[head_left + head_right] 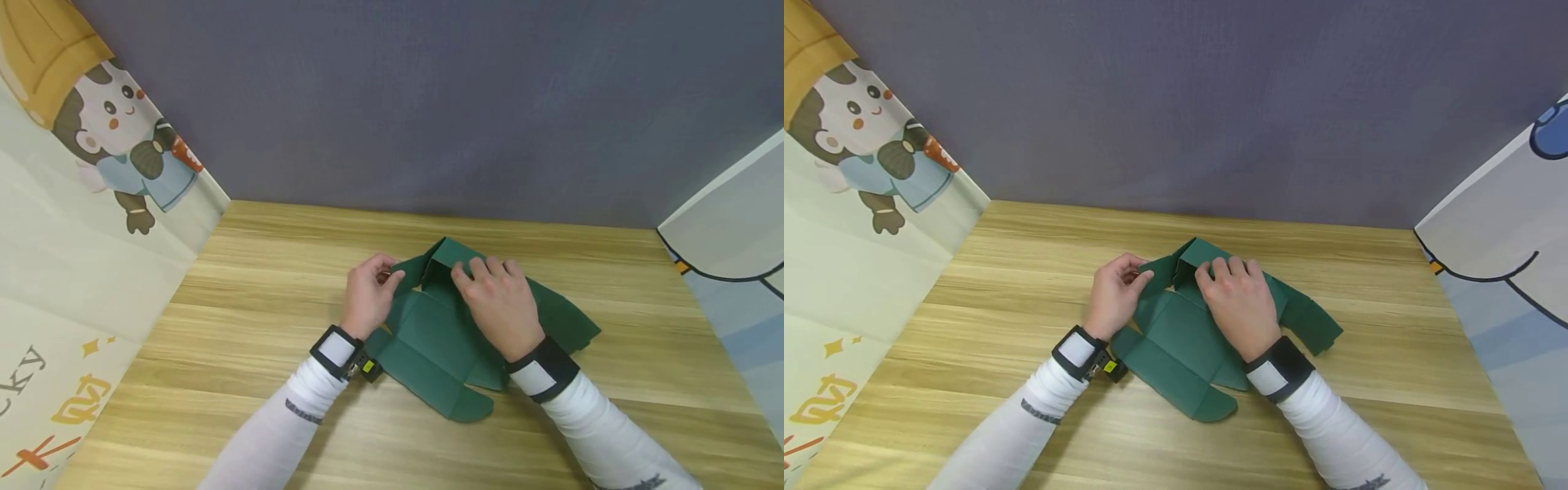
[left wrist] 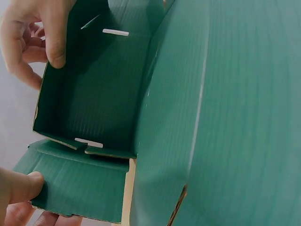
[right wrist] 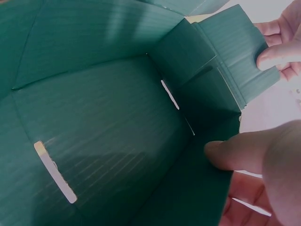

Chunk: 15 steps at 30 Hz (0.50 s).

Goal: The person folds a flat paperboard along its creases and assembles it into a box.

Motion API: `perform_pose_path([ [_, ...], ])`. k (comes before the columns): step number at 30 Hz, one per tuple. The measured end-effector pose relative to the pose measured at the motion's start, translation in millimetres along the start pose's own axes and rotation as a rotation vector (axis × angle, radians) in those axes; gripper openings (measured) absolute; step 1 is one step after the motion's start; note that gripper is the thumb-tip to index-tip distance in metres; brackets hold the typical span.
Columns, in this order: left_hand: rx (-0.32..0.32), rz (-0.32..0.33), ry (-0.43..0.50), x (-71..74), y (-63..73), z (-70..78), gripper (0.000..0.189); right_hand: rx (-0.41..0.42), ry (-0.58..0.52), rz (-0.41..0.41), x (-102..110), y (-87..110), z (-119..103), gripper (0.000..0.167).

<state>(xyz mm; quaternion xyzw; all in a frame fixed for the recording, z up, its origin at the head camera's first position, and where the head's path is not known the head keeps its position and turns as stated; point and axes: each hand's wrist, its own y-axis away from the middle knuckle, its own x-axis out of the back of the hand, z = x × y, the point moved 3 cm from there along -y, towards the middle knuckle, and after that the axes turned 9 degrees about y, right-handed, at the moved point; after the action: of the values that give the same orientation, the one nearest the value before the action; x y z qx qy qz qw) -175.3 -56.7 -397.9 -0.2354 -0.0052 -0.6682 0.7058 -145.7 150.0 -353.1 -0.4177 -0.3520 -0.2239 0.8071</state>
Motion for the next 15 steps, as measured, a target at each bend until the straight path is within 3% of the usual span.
perform_pose_path([
  [15,-0.005,0.003,0.004,-7.9,19.8,1.5,0.007,0.019,0.050,-0.034,5,1.3,-9,0.020],
])
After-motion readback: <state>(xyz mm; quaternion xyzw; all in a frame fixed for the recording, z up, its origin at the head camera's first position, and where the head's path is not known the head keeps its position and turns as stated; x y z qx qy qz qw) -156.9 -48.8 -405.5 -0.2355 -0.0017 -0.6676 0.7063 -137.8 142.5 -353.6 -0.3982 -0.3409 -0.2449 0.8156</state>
